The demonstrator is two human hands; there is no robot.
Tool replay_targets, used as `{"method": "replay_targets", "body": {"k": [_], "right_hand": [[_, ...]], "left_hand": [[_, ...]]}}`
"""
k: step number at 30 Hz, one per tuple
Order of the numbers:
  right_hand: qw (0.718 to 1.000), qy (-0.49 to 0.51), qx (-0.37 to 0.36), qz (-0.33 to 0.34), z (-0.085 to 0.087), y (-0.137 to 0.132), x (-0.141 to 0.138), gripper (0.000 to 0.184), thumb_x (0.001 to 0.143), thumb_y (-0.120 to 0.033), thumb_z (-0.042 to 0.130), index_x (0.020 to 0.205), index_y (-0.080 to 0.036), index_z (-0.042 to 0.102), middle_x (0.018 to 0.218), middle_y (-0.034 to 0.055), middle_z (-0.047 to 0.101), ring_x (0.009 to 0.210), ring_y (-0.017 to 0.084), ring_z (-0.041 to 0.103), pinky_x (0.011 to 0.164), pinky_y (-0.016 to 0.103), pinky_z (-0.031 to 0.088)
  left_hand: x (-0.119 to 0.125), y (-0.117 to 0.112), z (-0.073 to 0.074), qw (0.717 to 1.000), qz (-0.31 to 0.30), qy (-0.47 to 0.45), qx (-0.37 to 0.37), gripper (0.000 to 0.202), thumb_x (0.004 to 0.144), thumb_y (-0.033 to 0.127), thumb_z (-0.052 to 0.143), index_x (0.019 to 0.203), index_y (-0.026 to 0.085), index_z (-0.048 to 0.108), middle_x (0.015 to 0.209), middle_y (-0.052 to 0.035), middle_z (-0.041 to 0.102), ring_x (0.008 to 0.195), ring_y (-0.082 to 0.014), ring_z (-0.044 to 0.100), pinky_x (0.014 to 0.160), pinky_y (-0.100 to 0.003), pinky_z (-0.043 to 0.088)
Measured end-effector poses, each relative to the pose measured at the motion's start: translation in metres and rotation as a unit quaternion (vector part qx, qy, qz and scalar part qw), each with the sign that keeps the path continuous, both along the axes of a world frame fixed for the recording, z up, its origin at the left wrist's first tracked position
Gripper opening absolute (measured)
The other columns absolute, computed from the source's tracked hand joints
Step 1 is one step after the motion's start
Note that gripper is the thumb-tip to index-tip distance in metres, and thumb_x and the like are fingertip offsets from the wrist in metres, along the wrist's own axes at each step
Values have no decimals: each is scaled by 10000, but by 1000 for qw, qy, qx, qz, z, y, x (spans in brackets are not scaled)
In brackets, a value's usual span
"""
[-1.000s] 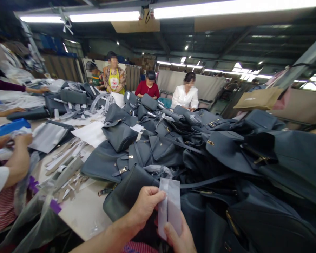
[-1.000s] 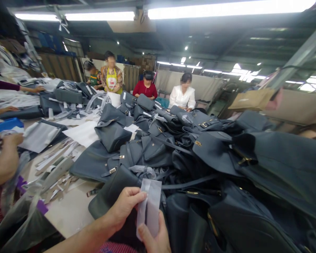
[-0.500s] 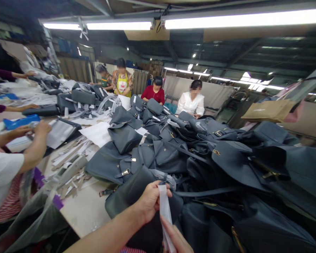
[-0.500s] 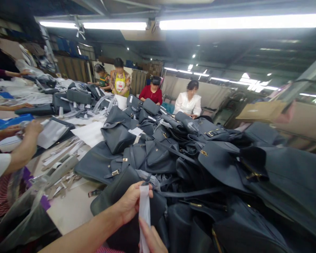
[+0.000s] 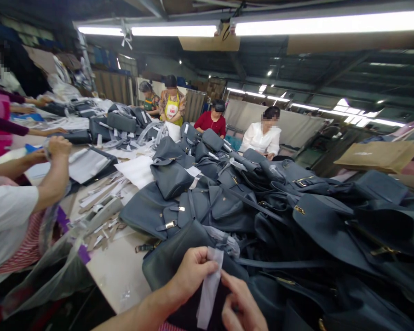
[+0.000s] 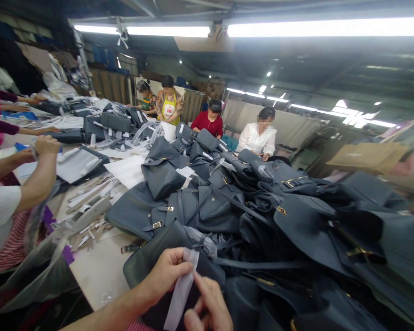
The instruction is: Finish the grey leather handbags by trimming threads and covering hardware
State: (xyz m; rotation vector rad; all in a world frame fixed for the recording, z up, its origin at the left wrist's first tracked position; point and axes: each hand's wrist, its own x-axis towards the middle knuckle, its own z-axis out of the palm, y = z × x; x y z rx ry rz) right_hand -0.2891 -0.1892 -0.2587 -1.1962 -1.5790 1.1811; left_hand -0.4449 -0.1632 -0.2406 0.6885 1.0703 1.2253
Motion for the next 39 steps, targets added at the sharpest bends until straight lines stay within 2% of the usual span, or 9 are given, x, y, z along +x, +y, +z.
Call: {"method": "replay_targets", "body": {"k": [4,8,14,18,22,25,28,34,39], "right_hand": [[987,28,-140,-71,29,33,-15,471,717,-576,709,953,-169,745,493,-40,500,406,94,397,377,206,331],[985,69,-147,-56,40,44,-33,412,633,-570,770,630,-167,681,505,-35,505,465,99,416,416,210,339],[957,154,-235,-66,47,37,-44,476,536,-602,816,612,-167,637,503,-57,461,472,68,334,430,190,310],[956,162,-237,-58,51,37,-46,451,529,-562,838,640,-164,657,488,-73,412,459,54,300,418,177,269],[954,174,-239,-56,47,35,-47,460,526,-566,837,661,-162,663,482,-74,400,453,59,315,420,180,265],[951,179,-247,-58,43,33,-49,487,526,-589,832,680,-162,656,488,-81,382,456,59,301,425,178,245],[954,178,-235,-50,39,34,-49,486,560,-595,820,704,-161,654,507,-86,367,471,58,285,441,175,237],[975,138,-170,-35,22,37,-45,420,670,-562,767,764,-163,675,561,-58,453,508,82,337,464,200,282],[977,136,-146,-75,21,35,-48,431,616,-569,790,718,-174,653,569,-49,508,487,79,344,446,207,294]], "left_hand": [[-5,-7,4,999,-17,46,23,194,646,317,703,630,136,636,570,19,540,544,-103,434,527,-219,303],[-7,-12,5,999,-7,45,3,348,714,471,656,608,146,585,549,36,465,507,-90,355,503,-229,259],[-2,-9,0,992,98,69,39,255,733,362,660,751,208,459,560,76,441,507,-95,379,501,-208,276],[0,-11,-3,968,127,181,119,141,832,287,561,744,191,507,648,35,486,611,-120,464,582,-216,364],[-1,-13,-4,956,163,209,126,66,827,244,557,820,200,508,698,23,522,606,-126,506,589,-222,392],[-5,-15,0,935,189,259,154,81,777,186,588,735,206,521,676,18,507,580,-129,480,578,-230,380],[-8,-17,8,918,181,288,204,146,801,164,547,663,197,580,739,-33,558,716,-173,535,680,-252,415],[-7,-20,6,966,116,194,125,111,814,274,610,771,174,630,722,-28,615,671,-158,550,629,-238,416],[-4,-14,-6,986,124,83,72,201,703,305,701,695,170,552,605,32,533,559,-105,463,556,-208,383]]}}
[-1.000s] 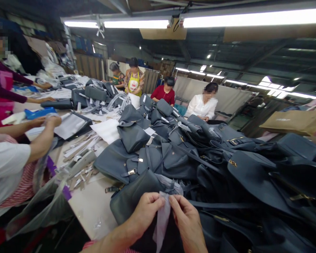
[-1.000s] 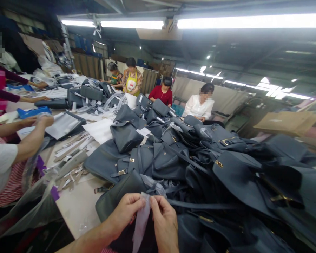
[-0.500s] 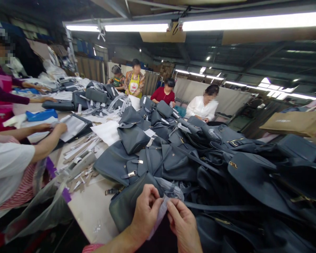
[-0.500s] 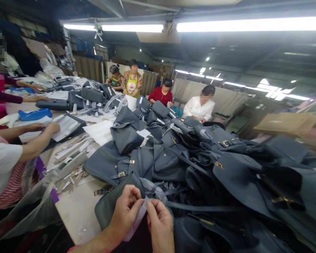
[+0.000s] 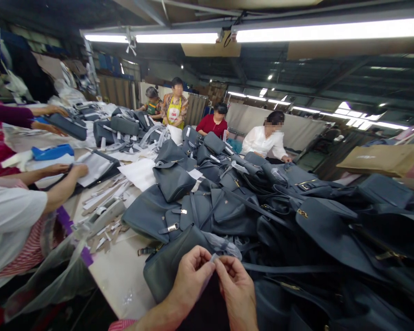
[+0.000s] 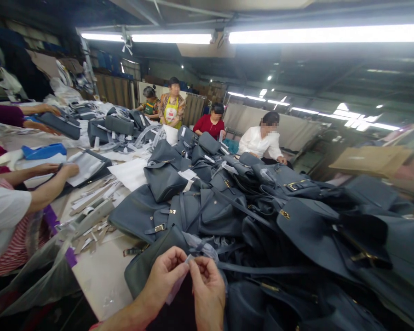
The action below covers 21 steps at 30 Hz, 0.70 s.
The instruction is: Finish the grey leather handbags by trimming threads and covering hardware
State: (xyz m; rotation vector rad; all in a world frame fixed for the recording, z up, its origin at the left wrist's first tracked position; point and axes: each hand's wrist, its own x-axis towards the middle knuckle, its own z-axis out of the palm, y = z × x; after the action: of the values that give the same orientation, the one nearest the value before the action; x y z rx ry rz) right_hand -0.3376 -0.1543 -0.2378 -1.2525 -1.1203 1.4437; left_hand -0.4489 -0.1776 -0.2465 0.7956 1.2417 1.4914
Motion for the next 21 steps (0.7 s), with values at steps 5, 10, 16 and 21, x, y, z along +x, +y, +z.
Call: {"method": "replay_targets", "body": {"k": [5,10,16,21], "right_hand": [[998,-68,3,-4,4,-5,1,409,650,-565,767,725,-168,701,546,-38,493,536,105,399,500,216,367],[998,44,-53,-2,6,-5,0,409,627,-533,802,797,-170,720,574,-48,477,523,90,404,463,189,352],[997,66,17,35,10,1,-9,243,767,-421,673,743,-181,651,539,-70,467,449,77,402,437,190,362],[995,-8,97,-13,23,0,3,107,720,-262,693,796,-215,753,839,-8,675,645,104,553,614,202,454]], "left_hand": [[0,-2,-4,1000,-15,10,-4,162,751,316,669,733,172,596,567,49,498,492,-87,403,490,-201,346],[2,-1,3,996,-17,-86,-9,277,667,384,770,690,147,628,609,14,575,563,-102,489,552,-206,401],[-3,-1,16,968,-115,-197,-105,408,550,426,875,695,117,651,604,8,600,512,-75,497,517,-181,413],[-9,13,19,975,-104,-147,-133,414,484,357,902,740,128,670,590,26,619,492,-96,535,460,-170,444]]}}
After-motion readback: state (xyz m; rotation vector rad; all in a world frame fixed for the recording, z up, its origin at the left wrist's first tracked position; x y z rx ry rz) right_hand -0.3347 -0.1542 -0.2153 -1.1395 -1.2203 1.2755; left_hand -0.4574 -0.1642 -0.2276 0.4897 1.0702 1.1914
